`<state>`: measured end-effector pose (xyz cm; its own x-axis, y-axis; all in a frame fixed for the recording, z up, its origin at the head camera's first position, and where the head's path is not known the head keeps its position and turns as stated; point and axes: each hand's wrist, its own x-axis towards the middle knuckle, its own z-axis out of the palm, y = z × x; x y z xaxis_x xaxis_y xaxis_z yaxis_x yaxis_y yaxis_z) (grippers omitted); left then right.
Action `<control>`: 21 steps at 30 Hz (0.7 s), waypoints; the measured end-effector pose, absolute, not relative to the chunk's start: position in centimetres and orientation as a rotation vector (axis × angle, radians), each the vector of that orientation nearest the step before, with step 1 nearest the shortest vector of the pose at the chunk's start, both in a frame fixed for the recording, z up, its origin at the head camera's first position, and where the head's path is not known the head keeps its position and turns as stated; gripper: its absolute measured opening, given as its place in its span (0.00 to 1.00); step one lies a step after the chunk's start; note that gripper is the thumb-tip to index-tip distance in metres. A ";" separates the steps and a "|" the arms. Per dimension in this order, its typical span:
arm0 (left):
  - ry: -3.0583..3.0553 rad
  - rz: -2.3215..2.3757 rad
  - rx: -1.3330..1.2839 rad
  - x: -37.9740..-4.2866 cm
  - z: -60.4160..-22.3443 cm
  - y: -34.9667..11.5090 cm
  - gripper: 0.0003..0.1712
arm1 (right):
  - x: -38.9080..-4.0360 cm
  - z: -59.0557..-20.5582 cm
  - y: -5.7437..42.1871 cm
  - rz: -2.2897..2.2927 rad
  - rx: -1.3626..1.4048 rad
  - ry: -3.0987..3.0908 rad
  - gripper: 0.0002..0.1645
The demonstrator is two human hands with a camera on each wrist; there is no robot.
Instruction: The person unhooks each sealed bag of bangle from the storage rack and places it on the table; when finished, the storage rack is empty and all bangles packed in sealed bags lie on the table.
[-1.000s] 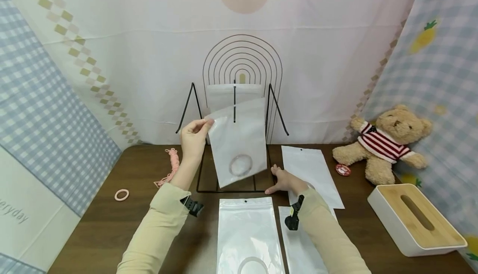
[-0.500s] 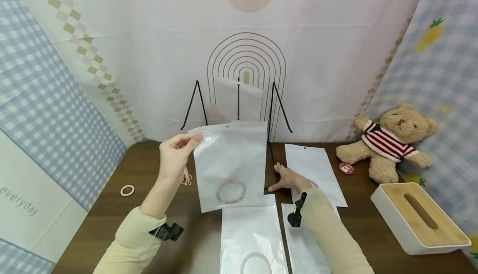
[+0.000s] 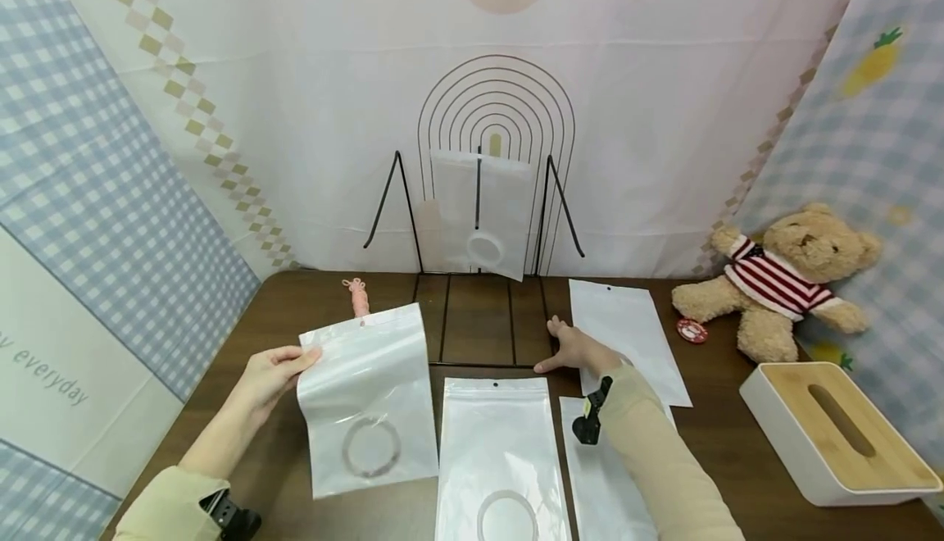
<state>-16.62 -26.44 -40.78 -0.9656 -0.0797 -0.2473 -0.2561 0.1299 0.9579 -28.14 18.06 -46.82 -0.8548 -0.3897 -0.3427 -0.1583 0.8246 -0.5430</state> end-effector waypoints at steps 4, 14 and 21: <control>2.338 1.821 -0.307 -17.3 -43.6 -27.8 0.05 | -28.2 -46.7 18.2 -0.715 -0.412 2.558 0.61; 2.529 1.398 -0.283 -17.4 -47.4 -25.7 0.11 | -28.1 -46.8 18.1 -0.722 -0.414 2.547 0.62; 2.725 0.971 -0.203 -18.7 -46.5 -23.9 0.13 | -28.3 -46.5 18.3 -0.690 -0.404 2.551 0.61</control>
